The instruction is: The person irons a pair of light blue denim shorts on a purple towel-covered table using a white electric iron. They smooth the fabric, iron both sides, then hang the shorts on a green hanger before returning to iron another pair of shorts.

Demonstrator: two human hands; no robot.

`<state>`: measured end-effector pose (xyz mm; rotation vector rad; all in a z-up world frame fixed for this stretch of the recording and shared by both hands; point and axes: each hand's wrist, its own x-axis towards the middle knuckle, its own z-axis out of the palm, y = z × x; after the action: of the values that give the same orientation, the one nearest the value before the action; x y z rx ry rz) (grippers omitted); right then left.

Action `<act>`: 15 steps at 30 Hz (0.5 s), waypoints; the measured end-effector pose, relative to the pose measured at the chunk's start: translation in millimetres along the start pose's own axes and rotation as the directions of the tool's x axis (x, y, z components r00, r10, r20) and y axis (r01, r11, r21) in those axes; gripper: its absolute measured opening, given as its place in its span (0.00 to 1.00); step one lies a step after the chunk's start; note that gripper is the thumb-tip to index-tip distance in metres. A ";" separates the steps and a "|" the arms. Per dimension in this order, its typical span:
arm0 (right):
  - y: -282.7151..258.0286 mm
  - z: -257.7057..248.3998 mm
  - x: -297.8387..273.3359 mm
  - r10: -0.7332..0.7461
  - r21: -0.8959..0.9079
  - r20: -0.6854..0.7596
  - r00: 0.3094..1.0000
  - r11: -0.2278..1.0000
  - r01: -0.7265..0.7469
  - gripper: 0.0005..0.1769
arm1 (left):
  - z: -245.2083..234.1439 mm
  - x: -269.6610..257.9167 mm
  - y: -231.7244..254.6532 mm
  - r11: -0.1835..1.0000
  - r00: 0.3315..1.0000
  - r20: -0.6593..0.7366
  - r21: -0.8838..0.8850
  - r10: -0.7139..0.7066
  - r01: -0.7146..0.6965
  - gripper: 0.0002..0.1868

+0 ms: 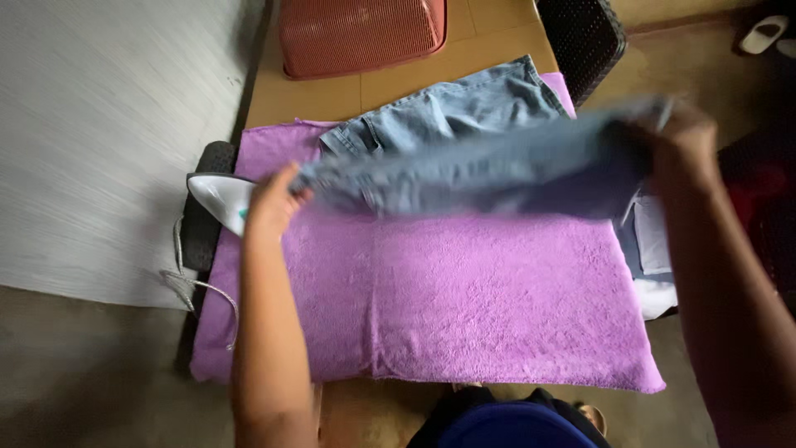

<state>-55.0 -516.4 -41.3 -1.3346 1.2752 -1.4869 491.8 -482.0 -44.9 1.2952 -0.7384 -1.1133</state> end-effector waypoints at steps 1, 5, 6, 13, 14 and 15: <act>-22.4 1.3 5.5 0.041 0.176 -0.062 0.997 0.984 -0.029 0.08 | -0.3 -9.4 15.0 0.993 0.993 -0.019 0.025 0.113 -0.112 0.14; -39.2 -36.0 -18.9 -0.305 -0.030 0.192 0.933 0.948 0.316 0.12 | -22.1 -60.7 44.3 0.977 0.987 0.012 0.141 0.161 -0.161 0.13; -24.7 -42.5 -18.5 -0.375 -0.240 0.290 0.880 0.862 0.446 0.13 | -34.1 -75.7 36.7 0.973 0.988 0.008 0.175 0.153 -0.152 0.14; 120.6 -26.8 -164.9 0.412 -0.404 0.053 0.910 0.842 -0.358 0.25 | -86.8 -115.6 -135.8 0.812 0.973 -0.223 0.556 -0.062 0.179 0.18; 120.7 -26.6 -176.1 0.400 -0.472 0.014 0.916 0.811 -0.347 0.23 | -90.5 -119.8 -151.0 0.751 0.961 -0.274 0.625 -0.047 0.215 0.18; 117.1 -25.2 -184.6 0.380 -0.536 -0.027 0.924 0.775 -0.335 0.21 | -92.6 -118.9 -158.7 0.758 0.956 -0.281 0.606 -0.081 0.243 0.17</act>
<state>-57.6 -360.7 -196.8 -1.3644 1.8563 -0.8222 501.9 -324.8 -196.9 2.0727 -0.8682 -0.8337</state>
